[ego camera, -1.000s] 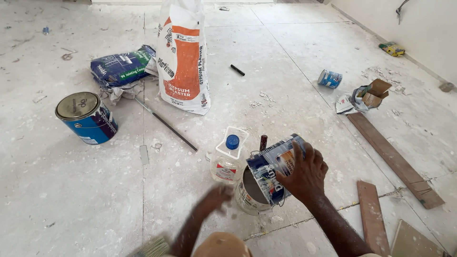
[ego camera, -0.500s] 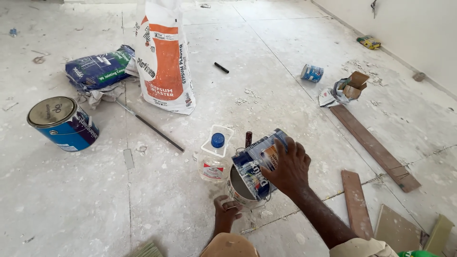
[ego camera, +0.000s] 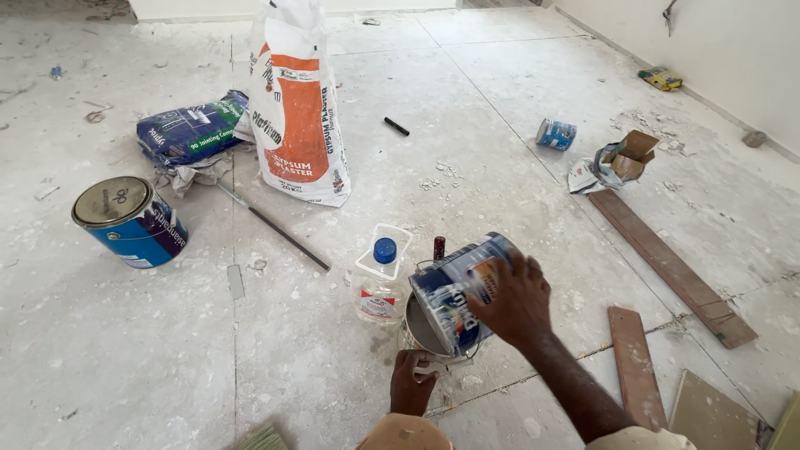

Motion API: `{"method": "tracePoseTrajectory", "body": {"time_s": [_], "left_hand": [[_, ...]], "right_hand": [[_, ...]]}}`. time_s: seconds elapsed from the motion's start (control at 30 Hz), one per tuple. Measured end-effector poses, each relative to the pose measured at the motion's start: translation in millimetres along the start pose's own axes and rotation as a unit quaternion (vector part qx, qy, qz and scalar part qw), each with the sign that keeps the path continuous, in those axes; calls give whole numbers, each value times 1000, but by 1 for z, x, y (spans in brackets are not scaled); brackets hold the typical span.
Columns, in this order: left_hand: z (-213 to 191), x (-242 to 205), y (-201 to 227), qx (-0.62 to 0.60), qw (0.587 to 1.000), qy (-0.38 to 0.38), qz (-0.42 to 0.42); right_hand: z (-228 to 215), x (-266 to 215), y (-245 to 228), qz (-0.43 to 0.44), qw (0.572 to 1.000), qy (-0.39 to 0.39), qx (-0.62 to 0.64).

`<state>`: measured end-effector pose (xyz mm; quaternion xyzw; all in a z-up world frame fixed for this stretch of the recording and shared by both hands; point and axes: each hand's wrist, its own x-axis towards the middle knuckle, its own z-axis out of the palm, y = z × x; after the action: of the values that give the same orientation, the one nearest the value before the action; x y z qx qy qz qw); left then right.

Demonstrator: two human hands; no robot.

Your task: Mix paint primer in a bucket using a brush and pouring from a tin.

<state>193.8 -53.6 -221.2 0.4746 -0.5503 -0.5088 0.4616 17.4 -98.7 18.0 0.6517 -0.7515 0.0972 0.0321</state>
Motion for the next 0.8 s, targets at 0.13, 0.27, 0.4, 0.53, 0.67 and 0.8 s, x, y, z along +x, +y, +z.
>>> {"method": "tracePoseTrajectory", "body": {"time_s": [0.13,0.27,0.4,0.53,0.67,0.8], "left_hand": [[-1,-4,1,53,999,12,-9],[0,-5,-1,90,996,26,14],[-1,-6,5,142,989,34,36],[-1,-3,-6,166,984,39,49],[-9,0,-8,253,942,49,216],[-20,1,3,272,912,17,308]], "right_hand": [[4,8,33,10,999,-13,36],[0,12,63,67,986,-23,148],[5,17,97,68,971,-23,229],[21,28,127,77,967,-43,239],[27,36,136,96,964,-55,243],[23,42,132,90,961,-51,258]]}}
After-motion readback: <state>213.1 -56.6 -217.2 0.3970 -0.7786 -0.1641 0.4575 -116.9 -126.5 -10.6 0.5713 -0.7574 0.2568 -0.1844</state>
